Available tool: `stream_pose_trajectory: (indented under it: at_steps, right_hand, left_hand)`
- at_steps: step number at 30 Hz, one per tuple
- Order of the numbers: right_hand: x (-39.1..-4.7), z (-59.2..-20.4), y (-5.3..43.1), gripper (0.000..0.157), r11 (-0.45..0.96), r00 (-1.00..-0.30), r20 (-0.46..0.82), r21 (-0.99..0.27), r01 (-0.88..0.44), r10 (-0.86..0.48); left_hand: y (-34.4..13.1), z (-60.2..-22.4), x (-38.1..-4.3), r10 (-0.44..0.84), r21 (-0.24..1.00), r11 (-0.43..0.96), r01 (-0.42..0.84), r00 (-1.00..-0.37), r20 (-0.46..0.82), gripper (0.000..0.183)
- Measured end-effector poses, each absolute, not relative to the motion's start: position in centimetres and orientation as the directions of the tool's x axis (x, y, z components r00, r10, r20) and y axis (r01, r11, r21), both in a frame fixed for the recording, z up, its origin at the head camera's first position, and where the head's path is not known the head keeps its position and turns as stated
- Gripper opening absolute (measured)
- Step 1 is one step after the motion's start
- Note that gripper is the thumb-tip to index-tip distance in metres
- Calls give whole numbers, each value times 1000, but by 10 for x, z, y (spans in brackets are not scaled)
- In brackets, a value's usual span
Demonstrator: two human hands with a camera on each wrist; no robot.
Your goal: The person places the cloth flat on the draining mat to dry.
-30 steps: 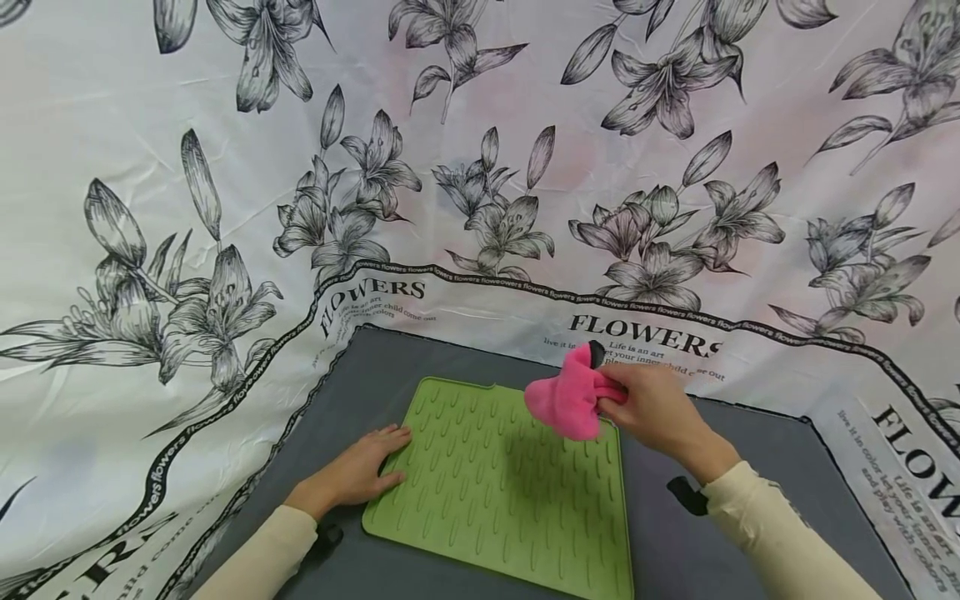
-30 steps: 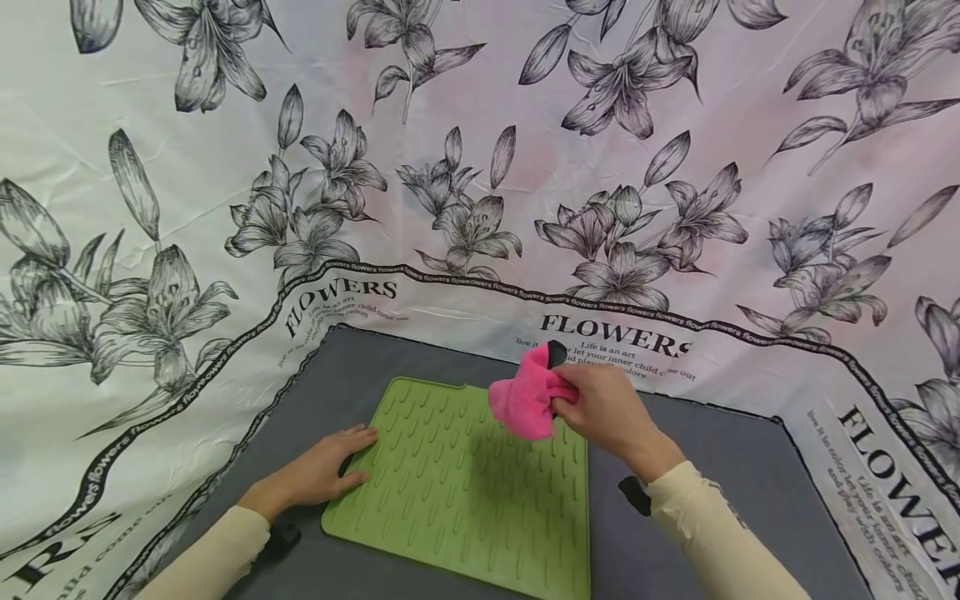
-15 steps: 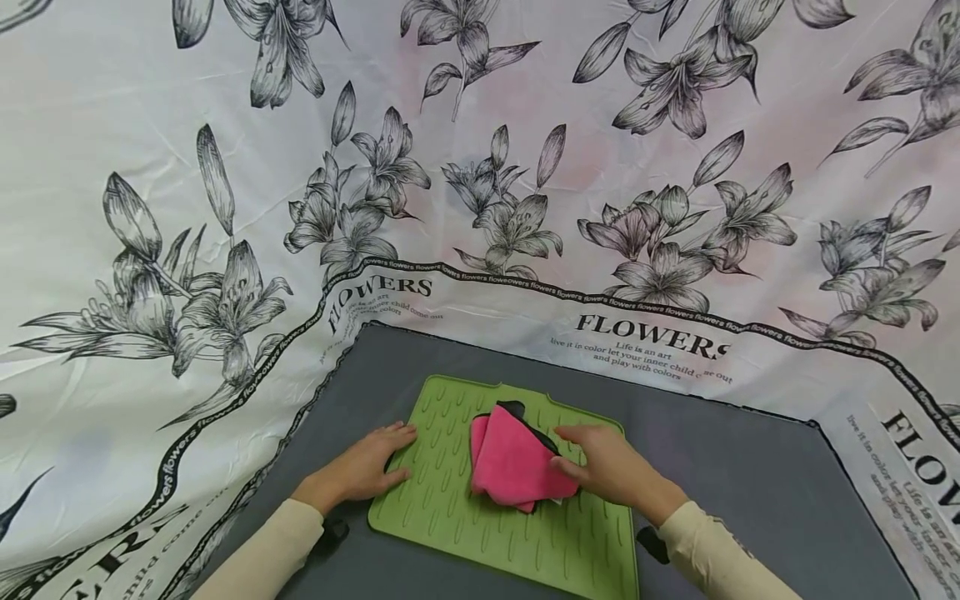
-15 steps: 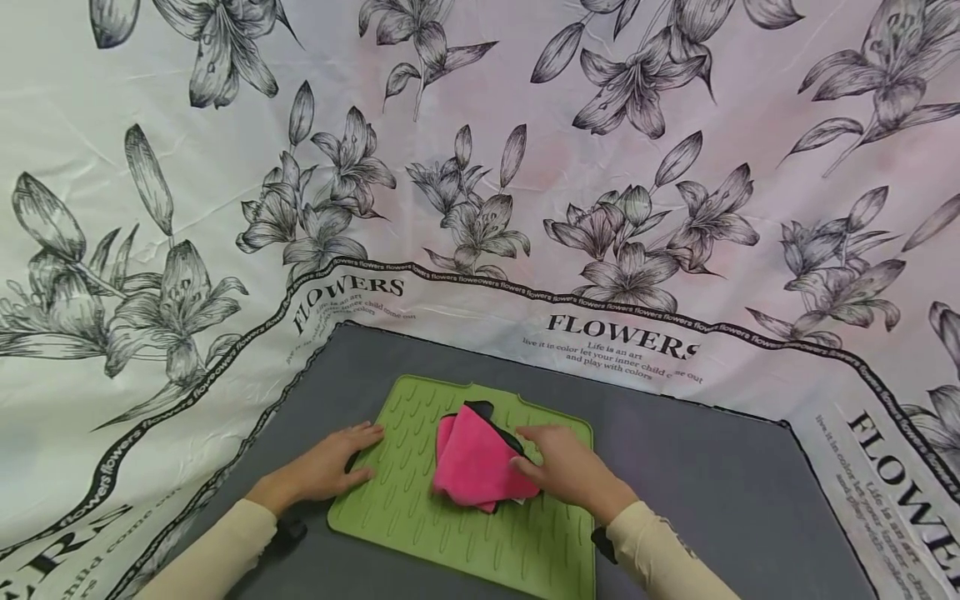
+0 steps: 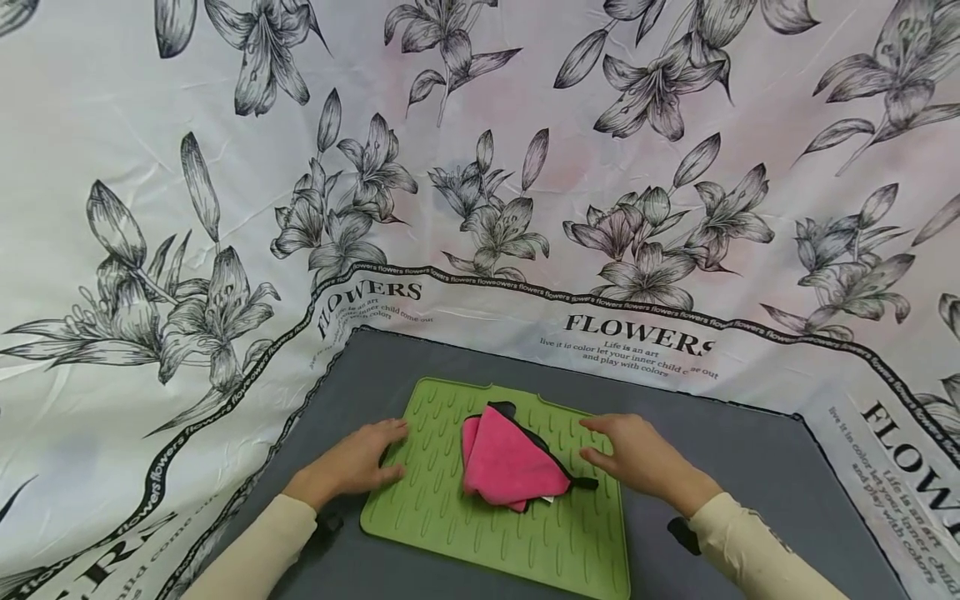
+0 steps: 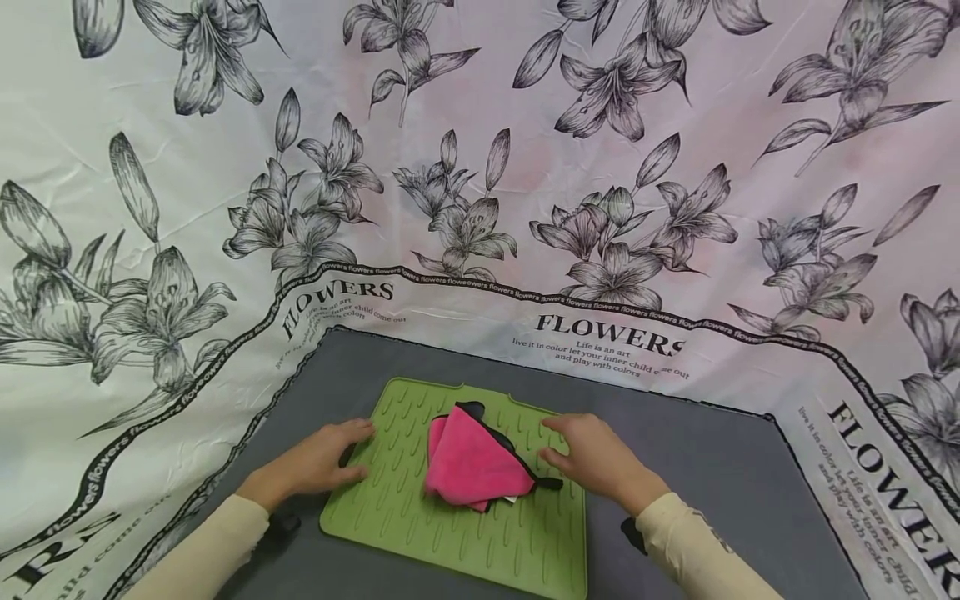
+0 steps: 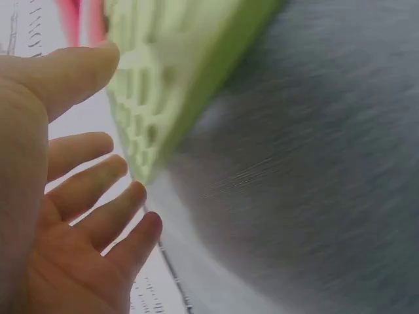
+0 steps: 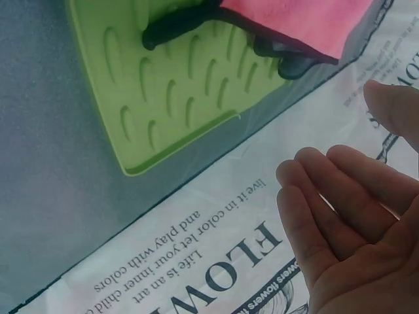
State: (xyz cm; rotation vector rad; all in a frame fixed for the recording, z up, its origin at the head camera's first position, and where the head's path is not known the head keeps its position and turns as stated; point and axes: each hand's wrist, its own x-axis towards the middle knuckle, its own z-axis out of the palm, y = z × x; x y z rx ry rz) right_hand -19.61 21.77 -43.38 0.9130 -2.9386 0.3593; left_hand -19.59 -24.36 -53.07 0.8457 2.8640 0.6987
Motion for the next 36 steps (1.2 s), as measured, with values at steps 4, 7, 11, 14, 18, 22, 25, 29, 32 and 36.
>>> stream_pose_trajectory:
  at_steps: [4, 7, 11, 14, 18, 22, 25, 29, 32, 36]
  right_hand:
    - [-197, -433, 219, 45, 797, -820, 117, -197, -572, -560]
    - [-198, -433, 219, 44, 787, -811, 127, -194, -585, -571]
    - [-197, -433, 217, 44, 778, -802, 141, -196, -597, -580]
    - [-196, -435, 216, 44, 777, -803, 140, -204, -596, -579]
    - [-195, -440, 215, 42, 778, -808, 126, -219, -588, -575]
    - [-194, -447, 213, 41, 782, -816, 104, -237, -576, -569]
    - [-194, -454, 211, 41, 784, -820, 91, -249, -568, -565]
    - [-194, -466, 210, 40, 779, -820, 80, -272, -565, -567]
    - [-195, -476, 209, 40, 769, -814, 65, -293, -569, -577]
    - [-197, -489, 207, 39, 751, -802, 57, -318, -579, -595]
  left_hand:
    - [-241, -515, -201, 529, 406, 752, 519, -843, 98, 70]
    - [-237, -502, -206, 521, 385, 758, 526, -844, 127, 71]
    - [-228, -487, -212, 521, 364, 759, 539, -839, 156, 72]
    - [-219, -480, -217, 539, 362, 745, 560, -826, 167, 71]
    - [-204, -476, -223, 568, 376, 720, 583, -807, 162, 68]
    - [-189, -476, -230, 588, 380, 708, 596, -795, 152, 66]
    - [-178, -478, -236, 597, 386, 703, 597, -791, 136, 65]
    - [-161, -480, -242, 604, 396, 704, 590, -790, 103, 61]
    - [-147, -481, -246, 623, 366, 701, 612, -775, 103, 56]
    - [-129, -487, -250, 664, 330, 673, 662, -737, 125, 47]
